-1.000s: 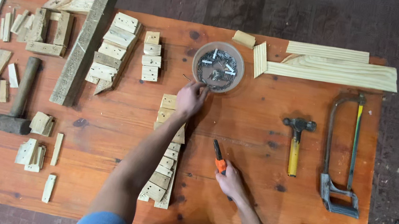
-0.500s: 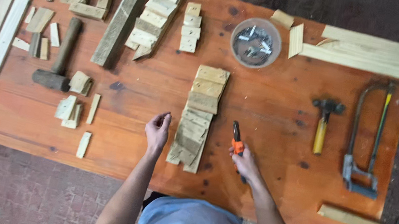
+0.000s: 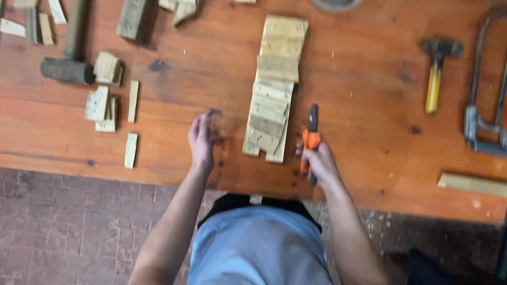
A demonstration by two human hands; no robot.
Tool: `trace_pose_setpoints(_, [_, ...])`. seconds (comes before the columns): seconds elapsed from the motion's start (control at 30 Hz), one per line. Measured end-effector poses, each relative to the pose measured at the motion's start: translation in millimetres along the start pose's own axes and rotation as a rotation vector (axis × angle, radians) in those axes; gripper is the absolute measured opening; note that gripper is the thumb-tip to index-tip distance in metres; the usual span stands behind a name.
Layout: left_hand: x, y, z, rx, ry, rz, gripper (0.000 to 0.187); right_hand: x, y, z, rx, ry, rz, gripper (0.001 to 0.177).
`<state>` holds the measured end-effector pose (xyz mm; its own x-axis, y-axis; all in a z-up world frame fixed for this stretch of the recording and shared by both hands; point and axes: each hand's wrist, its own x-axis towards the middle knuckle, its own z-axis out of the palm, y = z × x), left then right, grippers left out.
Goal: The person uses pliers to pull nails out of small wooden blocks arranged on a workbench. The person repeatedly picks up nails from the wood and places them into a nearby container.
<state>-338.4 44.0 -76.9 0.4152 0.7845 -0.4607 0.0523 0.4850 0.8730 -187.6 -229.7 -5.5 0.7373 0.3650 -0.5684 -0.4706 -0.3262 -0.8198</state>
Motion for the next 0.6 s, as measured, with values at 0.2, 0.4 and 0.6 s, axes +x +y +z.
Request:
trace_pose_setpoints(0.2, [-7, -22, 9, 0.593, -0.179, 0.188, 0.043, -16, 24, 7, 0.001, 0.226, -0.078, 0.056])
trace_pose_setpoints(0.4, [-37, 10, 57, 0.959, -0.285, 0.347, 0.091, -9, 34, 25, -1.086, 0.390, -0.296, 0.074])
trace_pose_setpoints(0.6, [-33, -4, 75, 1.113, -0.198, 0.278, 0.093, -2, 28, 38, -1.428, 0.467, -0.566, 0.065])
